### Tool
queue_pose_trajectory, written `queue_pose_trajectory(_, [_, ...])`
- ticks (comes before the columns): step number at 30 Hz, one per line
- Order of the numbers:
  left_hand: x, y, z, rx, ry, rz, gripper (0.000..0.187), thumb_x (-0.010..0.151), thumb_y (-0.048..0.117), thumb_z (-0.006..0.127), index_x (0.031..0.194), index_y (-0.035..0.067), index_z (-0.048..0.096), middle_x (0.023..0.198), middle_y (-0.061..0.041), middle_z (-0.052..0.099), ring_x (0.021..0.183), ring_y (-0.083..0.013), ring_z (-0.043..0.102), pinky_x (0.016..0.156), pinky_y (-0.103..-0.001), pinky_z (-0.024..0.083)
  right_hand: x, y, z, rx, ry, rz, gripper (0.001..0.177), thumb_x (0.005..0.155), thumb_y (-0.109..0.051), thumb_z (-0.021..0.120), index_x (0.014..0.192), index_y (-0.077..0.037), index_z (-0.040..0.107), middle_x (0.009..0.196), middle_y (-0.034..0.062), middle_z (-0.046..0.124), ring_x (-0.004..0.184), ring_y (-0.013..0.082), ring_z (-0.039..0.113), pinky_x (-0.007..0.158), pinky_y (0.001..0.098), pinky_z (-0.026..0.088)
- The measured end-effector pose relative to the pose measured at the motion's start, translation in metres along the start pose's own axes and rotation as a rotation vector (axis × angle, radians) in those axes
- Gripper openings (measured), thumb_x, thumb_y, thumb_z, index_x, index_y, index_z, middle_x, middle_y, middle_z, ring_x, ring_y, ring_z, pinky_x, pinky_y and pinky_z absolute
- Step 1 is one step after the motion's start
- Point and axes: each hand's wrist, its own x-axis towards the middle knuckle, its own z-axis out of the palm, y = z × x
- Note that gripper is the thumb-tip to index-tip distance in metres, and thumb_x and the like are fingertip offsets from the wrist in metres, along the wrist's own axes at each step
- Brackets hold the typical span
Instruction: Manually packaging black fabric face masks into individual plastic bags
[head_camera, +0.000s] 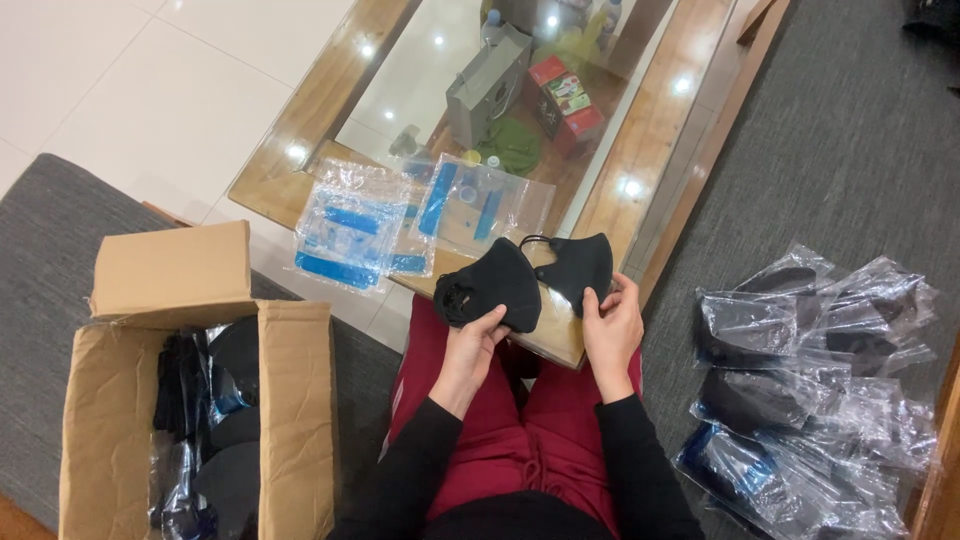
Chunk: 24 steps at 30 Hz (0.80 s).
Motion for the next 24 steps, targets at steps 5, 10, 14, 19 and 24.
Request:
queue_pose_trajectory(5, [0.002, 0.000, -0.003, 0.074, -0.056, 0.005, 0.069, 0.078, -0.002, 0.085, 0.140, 0.012, 0.056, 0.136, -0.008, 0.065, 0.112, -0.0271, 0.069, 0.093, -0.044, 0.059, 0.002, 0.004, 0.001, -0.037, -0.023, -0.044, 0.052, 0.092, -0.018, 0.070, 0.140, -0.008, 0.051, 0.082, 0.0088, 0.055, 0.075, 0.0327, 0.063, 0.072, 0.0479, 0.048])
queue_pose_trajectory(10, [0.006, -0.003, -0.009, 0.137, -0.097, 0.029, 0.071, 0.079, 0.001, 0.086, 0.141, 0.012, 0.055, 0.137, -0.006, 0.064, 0.112, -0.0258, 0.069, 0.092, -0.043, 0.059, 0.001, 0.012, 0.004, -0.098, -0.013, -0.121, 0.032, 0.096, -0.021, 0.068, 0.127, -0.013, 0.067, 0.083, 0.0040, 0.048, 0.074, 0.0304, 0.063, 0.070, 0.0452, 0.050])
queue_pose_trajectory(14, [0.009, -0.006, -0.013, 0.137, -0.103, 0.031, 0.070, 0.078, 0.001, 0.086, 0.140, 0.014, 0.058, 0.136, -0.005, 0.065, 0.112, -0.0263, 0.069, 0.091, -0.043, 0.060, 0.004, 0.021, 0.007, -0.120, -0.025, -0.108, 0.032, 0.097, -0.025, 0.066, 0.129, -0.020, 0.068, 0.084, 0.0013, 0.044, 0.072, 0.0284, 0.063, 0.070, 0.0439, 0.051])
queue_pose_trajectory(19, [0.011, -0.007, -0.012, 0.137, -0.102, 0.046, 0.068, 0.078, 0.003, 0.087, 0.139, 0.014, 0.060, 0.133, -0.005, 0.067, 0.110, -0.0258, 0.070, 0.090, -0.043, 0.060, 0.007, 0.024, 0.008, -0.118, -0.031, -0.114, 0.033, 0.097, -0.027, 0.067, 0.130, -0.022, 0.068, 0.082, 0.0011, 0.042, 0.071, 0.0285, 0.063, 0.068, 0.0440, 0.051])
queue_pose_trajectory(24, [0.003, -0.003, -0.007, 0.157, -0.118, 0.063, 0.068, 0.078, 0.005, 0.088, 0.140, 0.013, 0.059, 0.134, -0.005, 0.066, 0.109, -0.0258, 0.069, 0.089, -0.042, 0.060, 0.008, 0.020, 0.003, -0.157, -0.055, -0.094, 0.034, 0.096, -0.028, 0.067, 0.130, -0.023, 0.069, 0.081, 0.0014, 0.044, 0.072, 0.0294, 0.063, 0.067, 0.0458, 0.051])
